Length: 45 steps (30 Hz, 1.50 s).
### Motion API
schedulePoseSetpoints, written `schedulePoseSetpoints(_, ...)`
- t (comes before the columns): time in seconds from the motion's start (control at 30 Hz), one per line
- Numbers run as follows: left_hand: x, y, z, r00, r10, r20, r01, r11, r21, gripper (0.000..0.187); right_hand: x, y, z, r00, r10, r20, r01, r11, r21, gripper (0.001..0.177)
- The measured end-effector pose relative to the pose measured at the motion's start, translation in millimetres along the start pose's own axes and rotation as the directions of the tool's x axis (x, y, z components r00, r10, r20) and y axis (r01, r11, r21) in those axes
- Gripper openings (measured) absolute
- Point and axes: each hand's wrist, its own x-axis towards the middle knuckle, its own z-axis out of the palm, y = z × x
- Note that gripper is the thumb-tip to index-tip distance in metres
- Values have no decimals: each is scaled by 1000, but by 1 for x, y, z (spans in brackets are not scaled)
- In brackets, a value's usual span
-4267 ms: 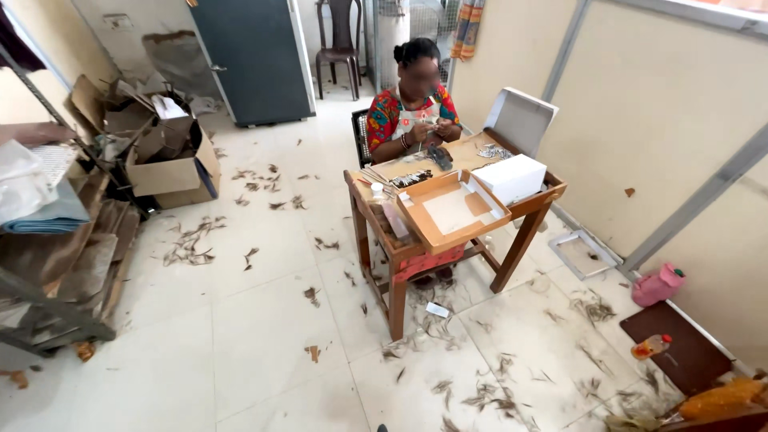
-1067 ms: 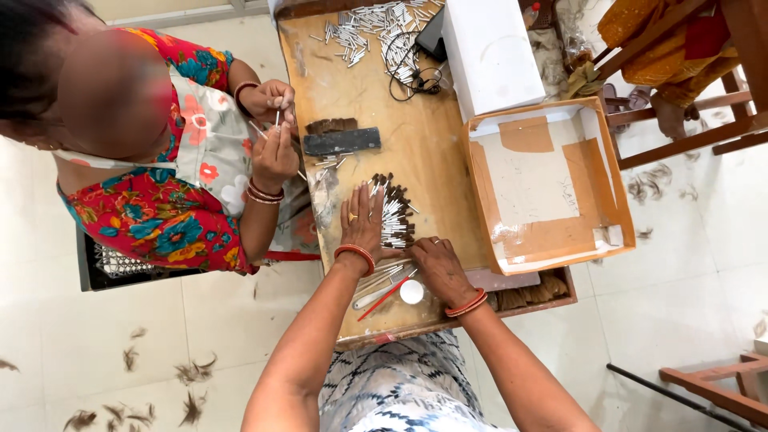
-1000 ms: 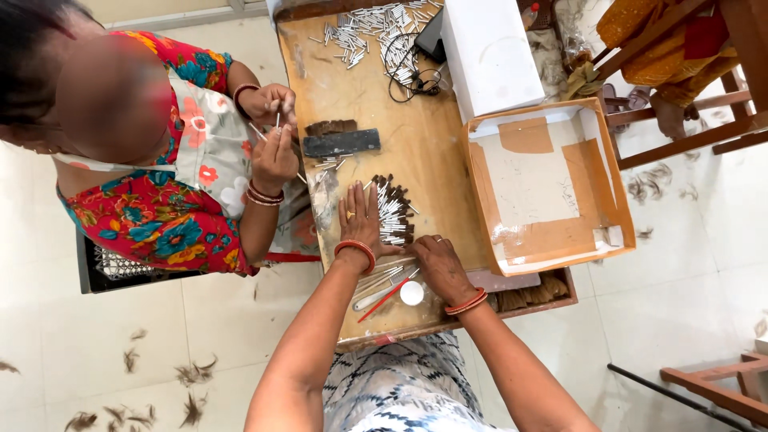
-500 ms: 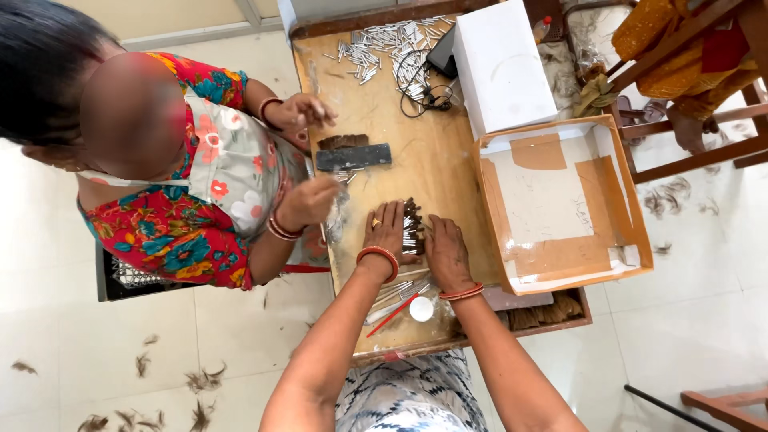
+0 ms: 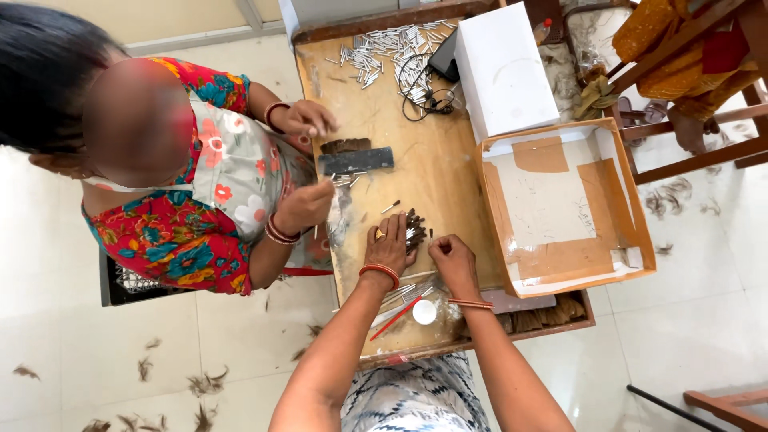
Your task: Operating a manual press machine to process small plastic or metal components and organizing them in a tray.
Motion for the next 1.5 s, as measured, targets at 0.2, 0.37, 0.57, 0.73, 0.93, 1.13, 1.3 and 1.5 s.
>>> schedulePoseSetpoints(0.2, 11, 1, -4, 997, 36, 72, -36, 999, -13, 50, -19, -32, -20, 982, 173, 80, -187, 953, 240, 20)
schedulePoseSetpoints(0.37, 10, -1, 45, 998, 57, 22, -57, 998, 1, 33, -20, -24, -19, 983, 158, 97, -180, 937, 301, 17)
schedulePoseSetpoints(0.57, 25, -5, 53, 997, -66, 35, 73, 968, -238, 30, -19, -5, -17, 976, 182, 120, -216, 881, 422, 16)
schedulePoseSetpoints(0.73, 19, 8, 41, 940, -322, 117, 290, 566, -772, 26, -18, -20, -18, 967, 187, 170, -250, 809, 532, 17)
schedulePoseSetpoints(0.93, 6, 31, 45, 825, -237, 512, 333, -529, -781, 35, -32, -90, -30, 968, 193, 157, -218, 962, 162, 19)
schedulePoseSetpoints(1.13, -5, 26, 38, 793, -189, 579, 260, -754, -604, 33, -43, -121, -43, 976, -196, 91, 205, 974, -95, 21)
schedulePoseSetpoints(1.3, -36, 10, 2, 800, -128, 587, 277, -787, -550, 33, 8, -91, -19, 962, -263, 68, 270, 955, -125, 24)
schedulePoseSetpoints(1.5, -92, -2, -30, 749, -197, 633, 271, -781, -563, 35, 80, -102, 57, 963, 17, 270, 110, 887, -448, 48)
